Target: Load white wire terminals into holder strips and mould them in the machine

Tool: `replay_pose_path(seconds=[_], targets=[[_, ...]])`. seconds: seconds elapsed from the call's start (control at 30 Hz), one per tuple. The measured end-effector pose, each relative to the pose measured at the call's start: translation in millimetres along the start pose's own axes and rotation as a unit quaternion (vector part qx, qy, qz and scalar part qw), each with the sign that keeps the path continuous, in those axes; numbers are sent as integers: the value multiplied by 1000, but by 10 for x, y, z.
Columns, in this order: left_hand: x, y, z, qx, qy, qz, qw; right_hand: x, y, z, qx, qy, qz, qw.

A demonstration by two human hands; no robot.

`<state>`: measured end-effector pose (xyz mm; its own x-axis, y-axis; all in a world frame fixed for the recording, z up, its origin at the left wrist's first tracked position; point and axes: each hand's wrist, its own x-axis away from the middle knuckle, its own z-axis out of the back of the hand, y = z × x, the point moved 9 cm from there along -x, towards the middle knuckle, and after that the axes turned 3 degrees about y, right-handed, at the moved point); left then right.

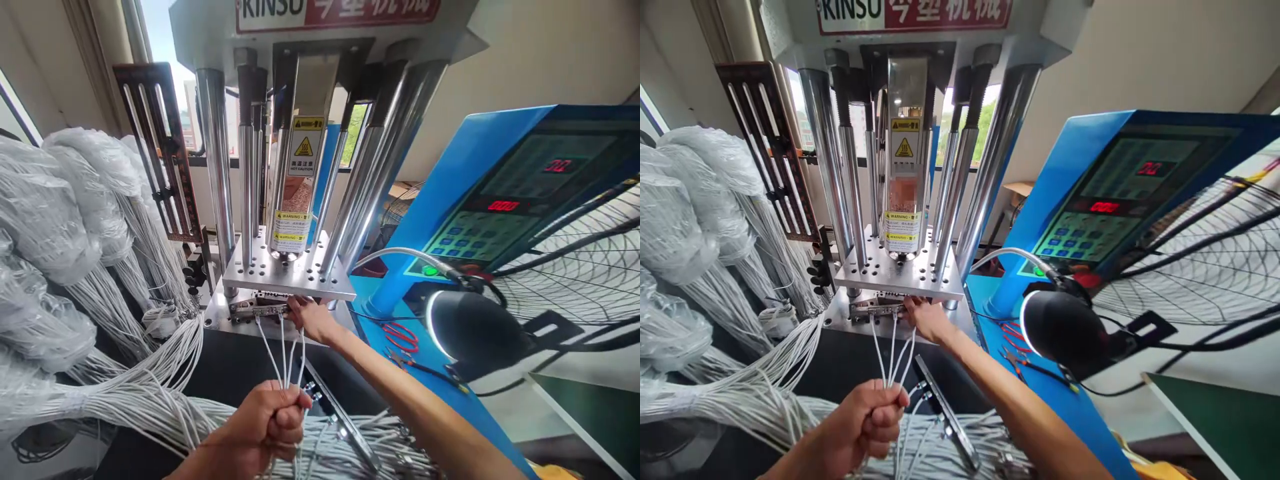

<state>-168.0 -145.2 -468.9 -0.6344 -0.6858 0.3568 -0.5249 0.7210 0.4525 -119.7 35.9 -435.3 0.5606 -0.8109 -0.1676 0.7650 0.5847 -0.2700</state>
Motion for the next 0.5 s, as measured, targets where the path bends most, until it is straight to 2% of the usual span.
replay_pose_path(seconds=[0.07,0.13,0.2,0.27,0.33,0.37,0.47,0.5], targets=[[165,-136,-33,-29,-18,20,999,75,-167,-151,39,-17,44,998],[283,-168,10,-36,-17,27,999,150,-254,-252,68,-25,52,996],[355,-144,119,-36,10,21,999,210,-280,-292,72,-18,29,997],[395,-106,245,-50,59,-6,997,256,-305,-312,70,-9,9,997],[435,-129,272,-78,84,-30,993,286,-325,-329,69,-2,-8,998],[462,-188,226,-97,73,-28,992,297,-330,-337,68,1,-14,998],[618,-511,17,-195,-15,39,980,337,-294,-347,63,6,-25,998],[681,-579,1,-222,-27,52,973,362,-260,-346,61,8,-30,998]])
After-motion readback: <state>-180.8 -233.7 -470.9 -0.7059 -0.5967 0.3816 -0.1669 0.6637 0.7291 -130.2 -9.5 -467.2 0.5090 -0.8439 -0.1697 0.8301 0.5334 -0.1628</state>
